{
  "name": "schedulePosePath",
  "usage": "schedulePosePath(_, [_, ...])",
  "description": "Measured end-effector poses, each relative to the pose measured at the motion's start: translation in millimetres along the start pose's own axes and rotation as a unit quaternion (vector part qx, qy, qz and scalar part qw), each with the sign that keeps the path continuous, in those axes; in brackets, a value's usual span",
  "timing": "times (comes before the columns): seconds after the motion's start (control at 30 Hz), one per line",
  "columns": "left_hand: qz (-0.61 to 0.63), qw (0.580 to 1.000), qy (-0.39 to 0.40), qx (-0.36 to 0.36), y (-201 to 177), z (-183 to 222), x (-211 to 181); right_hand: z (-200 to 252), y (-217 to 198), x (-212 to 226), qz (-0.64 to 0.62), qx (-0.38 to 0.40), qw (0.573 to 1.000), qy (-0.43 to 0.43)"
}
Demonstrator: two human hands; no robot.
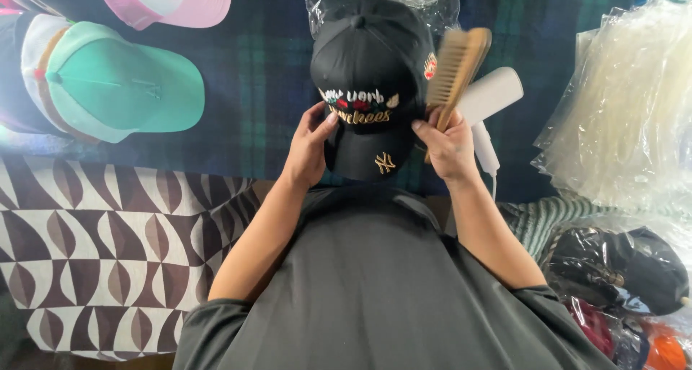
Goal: Cleaning and steaming a baseball cap using a handheld steamer and a brush to remove wrinkles and lint.
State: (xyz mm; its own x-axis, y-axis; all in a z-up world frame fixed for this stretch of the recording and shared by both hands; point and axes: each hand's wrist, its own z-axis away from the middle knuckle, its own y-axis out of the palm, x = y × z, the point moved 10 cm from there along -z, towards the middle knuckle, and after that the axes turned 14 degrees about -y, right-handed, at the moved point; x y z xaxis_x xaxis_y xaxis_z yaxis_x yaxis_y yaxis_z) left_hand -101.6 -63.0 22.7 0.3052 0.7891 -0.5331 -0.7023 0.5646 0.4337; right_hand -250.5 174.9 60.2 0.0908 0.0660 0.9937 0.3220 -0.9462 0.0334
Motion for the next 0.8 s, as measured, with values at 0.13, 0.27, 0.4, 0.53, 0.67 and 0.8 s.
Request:
schedulePosePath(0.13, [0.01,0.999,0.017,0.035,-8.5,-22.8,9.6,7.9,-3.8,9.2,0.134,0.028,0.989,0.049])
schedulePosePath(0.27, [0.001,0.994,0.051,0.093,-19.8,-43.0,15.8,-2.9,8.9,23.5,0.008,-0.077,0.996,0.051])
schedulePosePath(0.4, [-0.041,0.985,0.034,0.162,8.7,-32.5,3.8,-10.5,24.4,-14.2,-0.193,-0.116,0.967,0.121])
schedulePosePath(0.53, [-0.016,0.988,0.015,0.152,-1.3,-47.2,18.1,-11.1,26.5,-2.1,-0.183,-0.158,0.962,0.124])
schedulePosePath(0.67, [-0.027,0.985,0.04,0.166,21.4,-58.4,-11.7,-47.4,34.2,7.9,-0.177,-0.168,0.964,0.102])
schedulePosePath(0.8, [-0.046,0.974,0.083,0.206,42.5,-92.5,-45.5,-88.2,28.6,-17.4,-0.183,-0.167,0.967,0.063])
